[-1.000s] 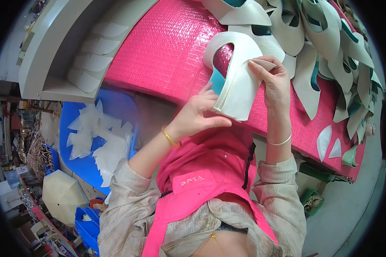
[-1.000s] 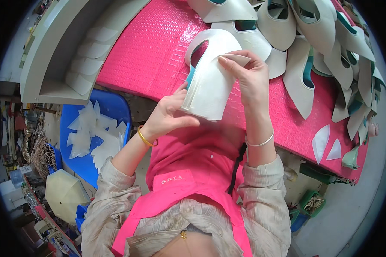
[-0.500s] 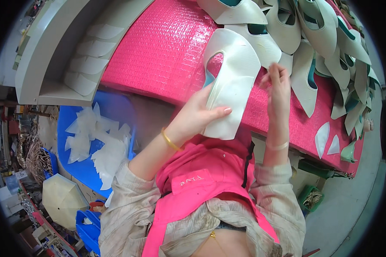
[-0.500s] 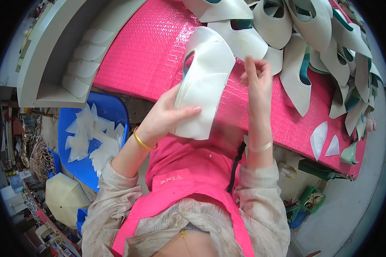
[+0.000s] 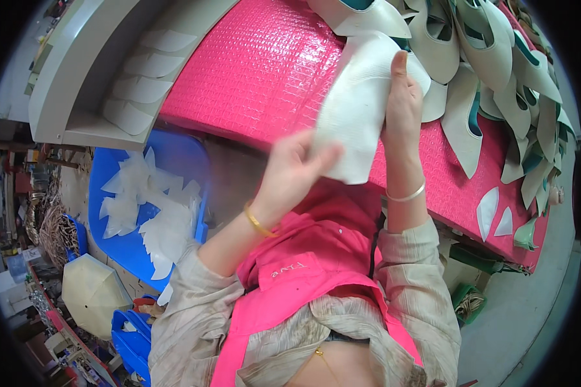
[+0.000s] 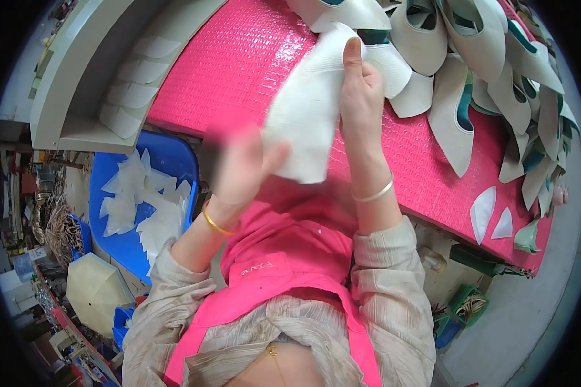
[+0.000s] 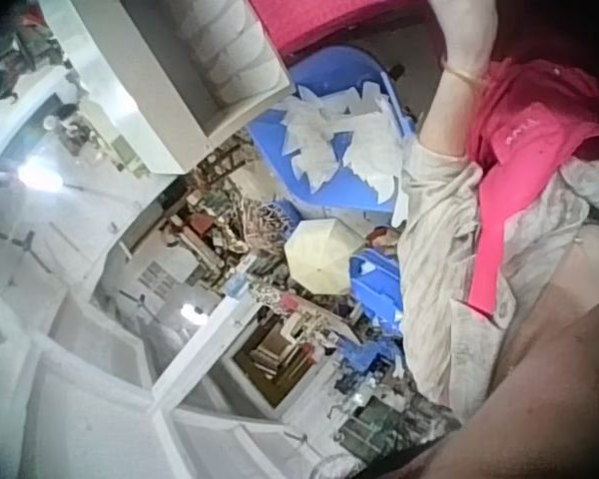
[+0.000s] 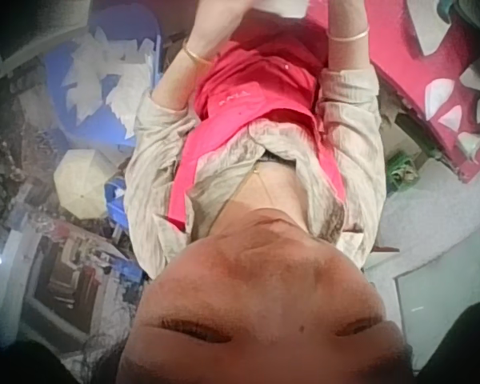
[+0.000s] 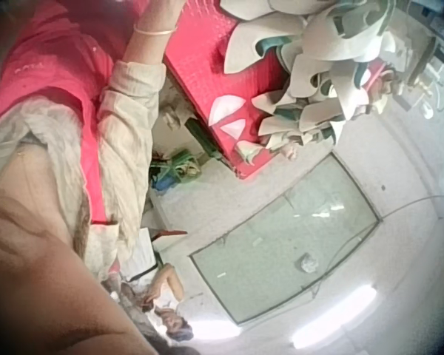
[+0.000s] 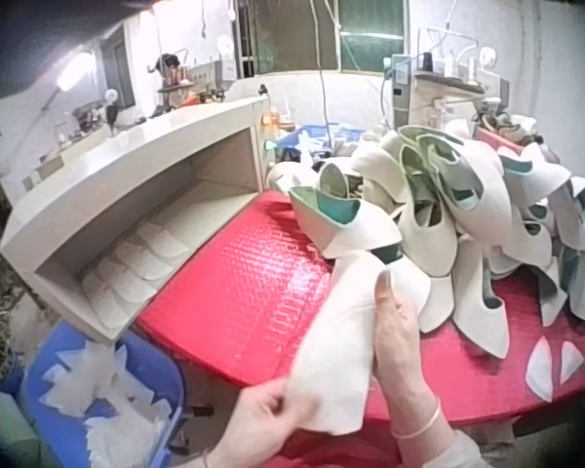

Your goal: The person assembles shoe components by hand on a pink work surface. They pick up white shoe uppers and green insoles, align and press the parts together, and place the assembled units into a white bin. The process is repeated for multiple pairs.

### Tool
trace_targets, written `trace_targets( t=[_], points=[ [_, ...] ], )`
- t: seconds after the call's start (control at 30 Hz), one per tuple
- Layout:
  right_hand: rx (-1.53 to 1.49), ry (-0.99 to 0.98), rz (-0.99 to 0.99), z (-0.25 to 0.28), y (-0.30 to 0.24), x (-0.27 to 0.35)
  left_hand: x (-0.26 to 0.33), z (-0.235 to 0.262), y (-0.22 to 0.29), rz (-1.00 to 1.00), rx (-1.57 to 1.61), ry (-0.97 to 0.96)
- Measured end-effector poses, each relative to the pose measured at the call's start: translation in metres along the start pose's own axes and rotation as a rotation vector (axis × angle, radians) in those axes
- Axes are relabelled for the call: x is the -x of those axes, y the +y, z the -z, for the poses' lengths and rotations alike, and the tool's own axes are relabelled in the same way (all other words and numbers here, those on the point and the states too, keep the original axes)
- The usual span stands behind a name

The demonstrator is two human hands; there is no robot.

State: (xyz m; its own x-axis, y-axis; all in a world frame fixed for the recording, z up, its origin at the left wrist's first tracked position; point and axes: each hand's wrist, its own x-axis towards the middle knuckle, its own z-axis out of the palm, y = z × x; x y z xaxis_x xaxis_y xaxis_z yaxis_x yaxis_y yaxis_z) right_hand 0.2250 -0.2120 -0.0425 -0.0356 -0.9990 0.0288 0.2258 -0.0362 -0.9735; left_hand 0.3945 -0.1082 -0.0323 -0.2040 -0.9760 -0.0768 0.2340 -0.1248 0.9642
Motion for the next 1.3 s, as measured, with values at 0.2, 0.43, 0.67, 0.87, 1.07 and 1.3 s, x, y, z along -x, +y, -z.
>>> trace_targets(
  t=[0.2, 0.43, 0.67, 0.87, 1.07, 1.3],
  points=[
    [0.21, -0.457, 0.303, -0.039, -0.007, 0.061, -0.041, -0.003, 0.034, -0.193, 0.462, 0.419],
    [-0.054, -0.384, 0.02, -0.039, -0.007, 0.065, -0.046, 0.0, 0.028, -0.248, 0.582, 0.383],
    [0.085, -0.27, 0.161, -0.065, -0.013, 0.077, -0.035, 0.001, 0.023, -0.4, 0.281, 0.477],
    [0.084, -0.209, 0.256, -0.062, 0.008, 0.083, -0.041, 0.008, 0.025, -0.316, 0.422, 0.427],
    [-0.128, -0.041, 0.127, -0.065, -0.021, 0.062, -0.002, 0.006, 0.01, -0.524, -0.274, 0.213],
    [0.14, 0.076, -0.1, -0.04, 0.007, 0.02, -0.001, -0.024, -0.027, -0.368, -0.205, 0.259]
  ],
)
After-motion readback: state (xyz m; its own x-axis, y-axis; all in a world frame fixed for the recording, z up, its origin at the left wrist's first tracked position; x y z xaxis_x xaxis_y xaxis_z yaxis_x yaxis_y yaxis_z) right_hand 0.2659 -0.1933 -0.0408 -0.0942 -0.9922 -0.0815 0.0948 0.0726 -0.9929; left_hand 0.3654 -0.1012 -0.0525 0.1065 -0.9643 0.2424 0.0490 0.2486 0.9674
